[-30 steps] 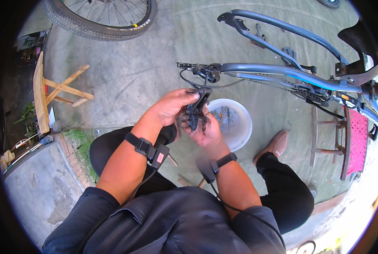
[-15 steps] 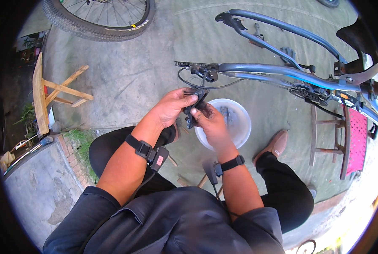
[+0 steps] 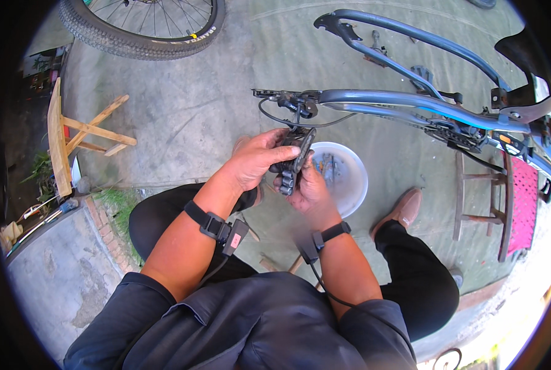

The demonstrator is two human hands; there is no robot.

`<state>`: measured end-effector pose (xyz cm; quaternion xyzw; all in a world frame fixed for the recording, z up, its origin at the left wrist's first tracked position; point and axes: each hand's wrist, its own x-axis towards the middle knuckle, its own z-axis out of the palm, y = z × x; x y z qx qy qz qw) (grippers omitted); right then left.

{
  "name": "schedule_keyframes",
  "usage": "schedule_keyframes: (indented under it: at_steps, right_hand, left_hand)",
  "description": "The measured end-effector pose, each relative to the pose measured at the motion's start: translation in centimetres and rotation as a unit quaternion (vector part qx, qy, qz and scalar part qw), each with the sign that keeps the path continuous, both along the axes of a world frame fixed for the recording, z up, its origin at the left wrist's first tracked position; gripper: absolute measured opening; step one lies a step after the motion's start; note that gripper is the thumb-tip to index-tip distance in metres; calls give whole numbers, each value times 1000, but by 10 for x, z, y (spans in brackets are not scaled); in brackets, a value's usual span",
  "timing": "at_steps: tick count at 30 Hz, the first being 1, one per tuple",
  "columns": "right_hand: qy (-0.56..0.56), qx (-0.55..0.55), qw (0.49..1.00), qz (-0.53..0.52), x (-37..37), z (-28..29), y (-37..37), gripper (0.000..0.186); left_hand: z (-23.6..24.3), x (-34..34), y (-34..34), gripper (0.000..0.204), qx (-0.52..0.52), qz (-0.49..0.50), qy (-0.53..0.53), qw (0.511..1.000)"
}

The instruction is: The person removes the rear derailleur from a bicycle frame by hand and then uses a hex wrench to disassemble components over a bucket.

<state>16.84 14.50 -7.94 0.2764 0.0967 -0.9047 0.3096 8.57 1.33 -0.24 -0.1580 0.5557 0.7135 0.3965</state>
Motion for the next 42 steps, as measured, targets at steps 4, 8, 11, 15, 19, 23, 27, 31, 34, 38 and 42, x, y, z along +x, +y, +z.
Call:
schedule_keyframes:
  at_steps: [4,8,11,15,19,23,27,31,34,38,42]
  right_hand:
    - [-15,-31,999,-2,4,-9,3,60]
    - [19,81,996,-8,7,-9,13,61]
    - [101,111,988,29,5,-4,38,56]
    - [86,92,991,38,7,-3,42,50]
    - [135,59,988,49,3,1,41,47]
    - [90,71,993,20,6,1,37,47]
    - [59,43,997,23,1,8,37,50]
    - [52,7,998,32,-3,17,34,52]
    - [52,-33,998,25,-3,9,31,56]
    - [42,-47,997,33,-2,-5,30,56]
    - [37,0,998,59,-2,-13,38,52]
  left_hand:
    - [1,-1,4,40,-1,-5,4,1000]
    - [-7,4,10,41,-37,34,2,999]
    - [-6,6,17,45,-73,56,19,996]
    - [-6,6,27,57,-249,-2,102,963]
    - [-14,8,30,69,-375,-41,160,912]
    - [-12,11,31,66,-359,-19,186,914]
    - [-11,5,28,61,-253,45,109,960]
    - [-14,6,21,54,-123,111,10,986]
    - [-15,4,17,50,-56,82,-37,994]
    - [-14,2,18,49,-49,75,-37,995]
    - [-21,4,16,49,-46,72,-9,996]
